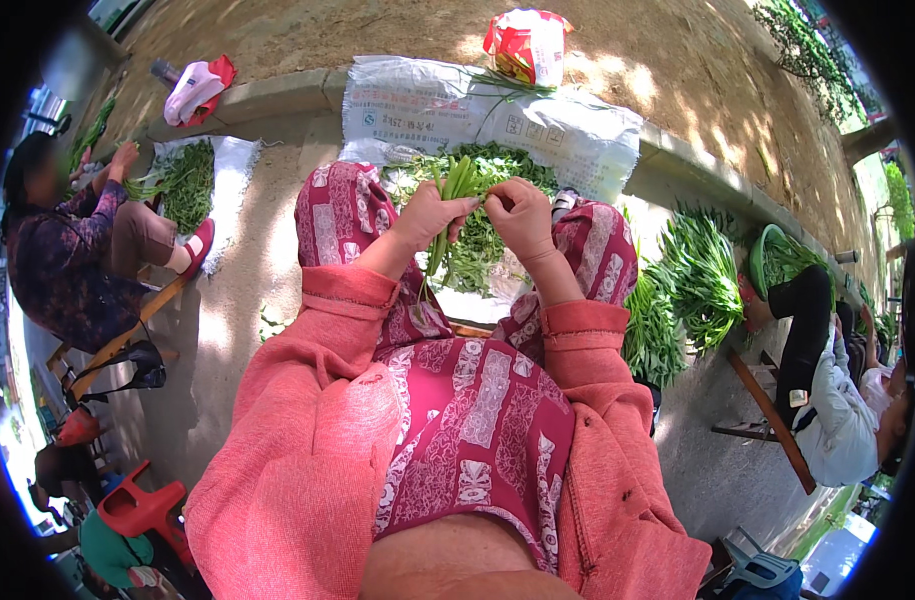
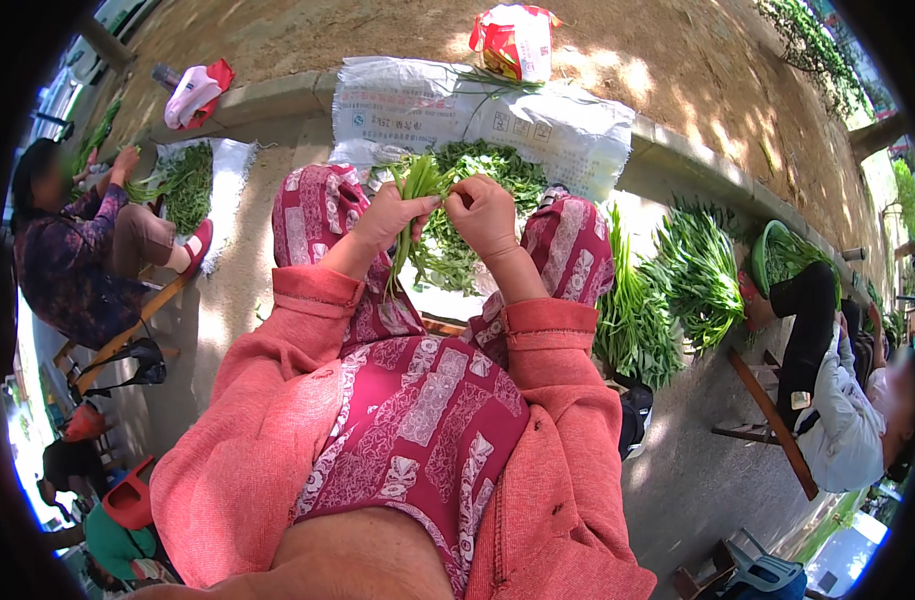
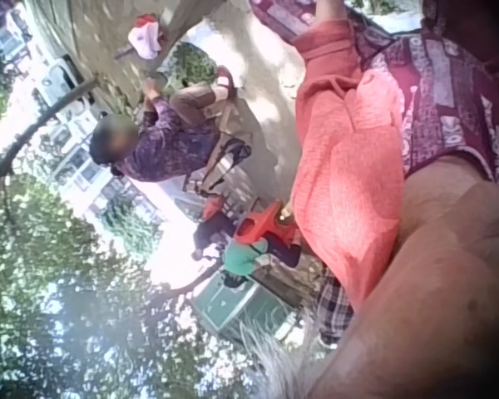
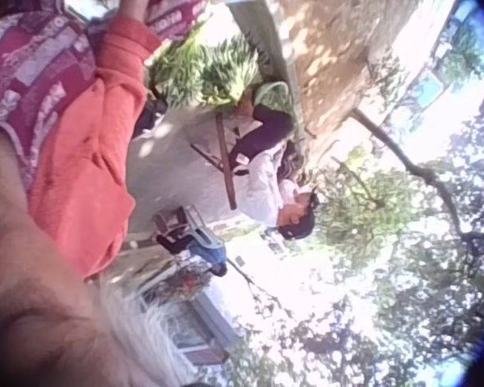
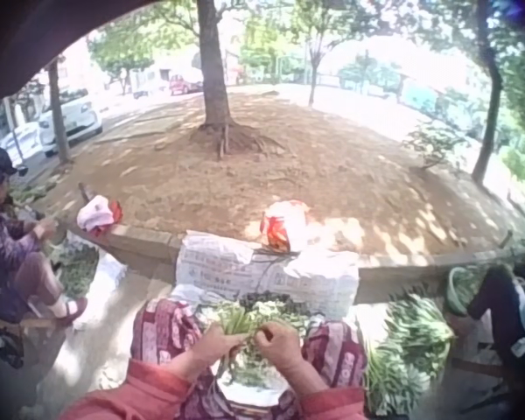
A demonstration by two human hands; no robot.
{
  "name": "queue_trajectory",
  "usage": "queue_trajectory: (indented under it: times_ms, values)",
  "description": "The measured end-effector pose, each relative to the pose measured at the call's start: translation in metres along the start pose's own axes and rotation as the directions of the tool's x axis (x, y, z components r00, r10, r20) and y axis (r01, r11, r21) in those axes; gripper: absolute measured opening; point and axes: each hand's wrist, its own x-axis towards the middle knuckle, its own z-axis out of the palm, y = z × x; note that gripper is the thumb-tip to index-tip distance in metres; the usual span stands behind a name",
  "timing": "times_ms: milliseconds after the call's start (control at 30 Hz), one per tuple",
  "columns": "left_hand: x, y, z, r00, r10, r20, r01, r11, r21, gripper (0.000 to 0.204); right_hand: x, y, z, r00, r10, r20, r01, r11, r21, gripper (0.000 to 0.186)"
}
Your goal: The person holds a bundle of green leafy vegetables and picks off individual leaves or small stems by hand, placing them onto a white bag spread on the ground while sitting outdoors.
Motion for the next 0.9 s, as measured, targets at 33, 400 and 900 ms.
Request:
queue_trajectory:
  times_ms: [33, 400, 900]
  values:
    - [-0.002, 0.002, -0.001, 1.000, 0.001, -0.006, 0.000, 1.000, 0.011, 0.008, 0.002, 0.002, -0.001, 1.000, 0.007, -0.021, -0.008, 0.999, -0.043, 0.008]
    - [-0.012, 0.022, -0.004, 0.999, 0.019, -0.051, -0.023, 0.996, -0.081, 0.012, 0.008, 0.038, -0.006, 0.963, 0.222, 0.153, -0.245, 0.957, 0.153, 0.007]
    - [-0.008, 0.011, -0.005, 1.000, 0.023, 0.011, -0.025, 0.978, 0.209, 0.009, 0.004, 0.011, -0.007, 0.921, 0.104, 0.376, -0.245, 0.904, 0.351, 0.012]
